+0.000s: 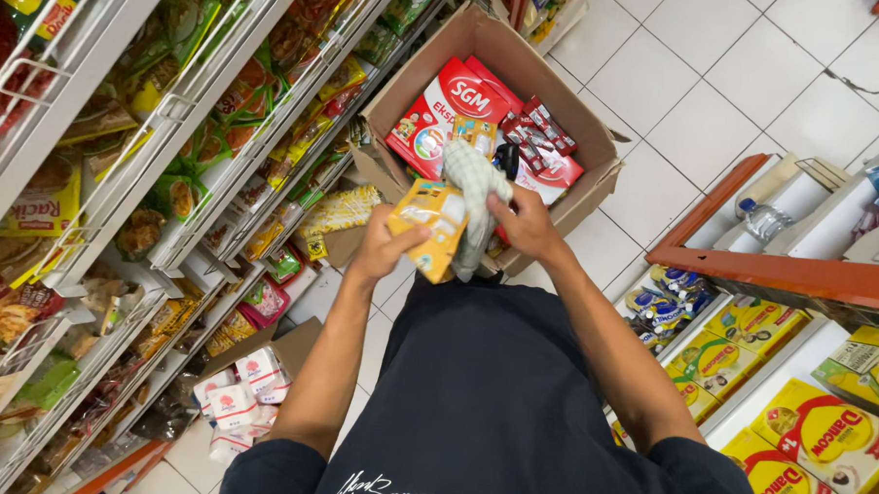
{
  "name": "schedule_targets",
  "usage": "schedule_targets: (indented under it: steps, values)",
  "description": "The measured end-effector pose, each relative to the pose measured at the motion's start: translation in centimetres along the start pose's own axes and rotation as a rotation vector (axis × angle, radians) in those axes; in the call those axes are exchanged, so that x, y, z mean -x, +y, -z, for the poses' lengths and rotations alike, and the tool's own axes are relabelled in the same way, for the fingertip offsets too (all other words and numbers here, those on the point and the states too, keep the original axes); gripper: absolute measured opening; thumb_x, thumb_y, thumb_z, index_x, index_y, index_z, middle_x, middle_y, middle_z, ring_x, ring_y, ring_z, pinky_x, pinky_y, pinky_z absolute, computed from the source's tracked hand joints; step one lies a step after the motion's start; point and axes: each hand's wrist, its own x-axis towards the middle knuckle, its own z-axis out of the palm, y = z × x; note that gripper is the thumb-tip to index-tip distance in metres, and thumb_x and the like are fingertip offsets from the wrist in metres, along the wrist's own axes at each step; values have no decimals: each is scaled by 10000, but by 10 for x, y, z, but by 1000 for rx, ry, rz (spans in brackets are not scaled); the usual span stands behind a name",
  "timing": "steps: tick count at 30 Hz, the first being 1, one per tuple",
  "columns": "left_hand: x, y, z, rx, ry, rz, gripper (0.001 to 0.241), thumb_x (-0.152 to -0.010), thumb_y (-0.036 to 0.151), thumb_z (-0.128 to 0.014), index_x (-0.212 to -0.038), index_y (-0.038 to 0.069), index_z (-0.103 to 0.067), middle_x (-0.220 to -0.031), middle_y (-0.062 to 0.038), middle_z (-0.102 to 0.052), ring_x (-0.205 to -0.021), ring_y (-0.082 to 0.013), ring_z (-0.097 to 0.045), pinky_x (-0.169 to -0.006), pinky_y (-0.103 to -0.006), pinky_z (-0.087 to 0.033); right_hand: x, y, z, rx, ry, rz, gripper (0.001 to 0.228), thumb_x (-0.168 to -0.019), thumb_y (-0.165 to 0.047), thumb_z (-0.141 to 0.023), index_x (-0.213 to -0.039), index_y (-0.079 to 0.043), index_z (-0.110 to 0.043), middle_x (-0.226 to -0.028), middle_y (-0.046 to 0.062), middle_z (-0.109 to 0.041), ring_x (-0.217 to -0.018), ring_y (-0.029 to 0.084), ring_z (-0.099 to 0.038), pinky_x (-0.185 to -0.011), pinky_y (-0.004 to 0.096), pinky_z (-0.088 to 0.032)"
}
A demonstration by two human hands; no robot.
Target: The person uses a handheld scanner to scan barcodes on various product packages, such as boxes of milk powder and individual sachets, while moving between shelves and boxes on the floor.
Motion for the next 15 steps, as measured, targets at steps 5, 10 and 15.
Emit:
schedule_targets:
  steps: [5,10,15]
  values:
    - [3,-1,3,563,233,62,441,-756,41,-688,-1179,-54,-611,-1075,-195,-708,-921,-274,-731,-826,-382,-607,-5,23,-9,-244,-28,-81,380,-1110,-213,-514,-1403,13,-601,-1255,34,-698,-1130,83,-601,-997,277,-497]
    - [0,5,10,842,186,-65,681,-698,105,-642,-1331,-131,-555,-1226,-276,-685,-1079,-365,-725,-978,-427,-598,4,-15,-33,-252,-34,209,518,-1015,-169,-630,-1464,29,-463,-1349,64,-622,-1260,128,-566,-1107,298,-442]
    - [16,0,26,629,206,-10,634,-807,93,-674,-1390,-110,-528,-1262,-237,-669,-1113,-329,-685,-993,-434,-561,-13,-27,-61,-20,-24,87,519,-869,-62,-700,-1369,16,-586,-1252,75,-723,-1142,129,-663,-1020,299,-524]
